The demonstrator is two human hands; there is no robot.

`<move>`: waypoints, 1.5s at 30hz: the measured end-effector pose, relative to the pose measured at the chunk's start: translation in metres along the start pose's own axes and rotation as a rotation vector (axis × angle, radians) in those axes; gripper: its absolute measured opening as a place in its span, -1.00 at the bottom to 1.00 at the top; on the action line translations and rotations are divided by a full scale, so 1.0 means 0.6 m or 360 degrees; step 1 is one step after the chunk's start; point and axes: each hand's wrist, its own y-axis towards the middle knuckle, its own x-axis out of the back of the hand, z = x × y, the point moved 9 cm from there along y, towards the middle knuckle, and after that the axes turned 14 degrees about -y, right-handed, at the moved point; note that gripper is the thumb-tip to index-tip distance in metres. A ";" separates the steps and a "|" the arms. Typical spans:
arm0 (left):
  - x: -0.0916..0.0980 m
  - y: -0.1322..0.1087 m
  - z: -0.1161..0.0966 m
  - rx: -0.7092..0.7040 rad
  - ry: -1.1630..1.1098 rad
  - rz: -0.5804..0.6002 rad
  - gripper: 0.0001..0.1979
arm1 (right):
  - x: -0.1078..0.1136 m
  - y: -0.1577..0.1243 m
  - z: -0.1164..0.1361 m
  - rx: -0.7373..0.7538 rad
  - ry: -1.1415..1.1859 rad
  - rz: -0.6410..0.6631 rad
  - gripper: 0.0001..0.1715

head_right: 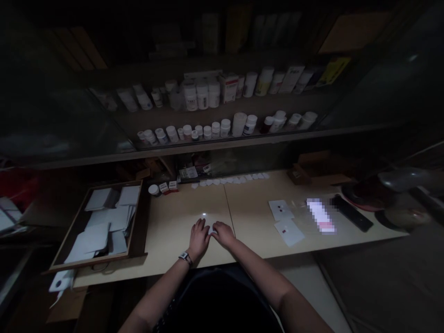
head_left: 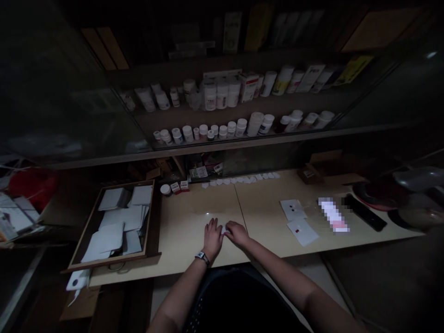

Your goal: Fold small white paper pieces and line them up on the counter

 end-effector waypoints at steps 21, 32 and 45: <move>-0.016 0.021 0.003 -0.0005 -0.0167 0.0021 -0.86 | 0.001 -0.018 -0.012 0.0003 0.0368 -0.0217 -0.90; -0.012 0.010 0.008 0.0030 -0.0233 -0.0100 -0.87 | -0.009 -0.010 -0.012 -0.0007 0.0366 -0.0178 -0.85; -0.006 0.008 0.003 -0.0251 -0.0253 -0.0136 -0.78 | -0.016 0.005 -0.034 -0.0119 0.0630 -0.0184 -0.89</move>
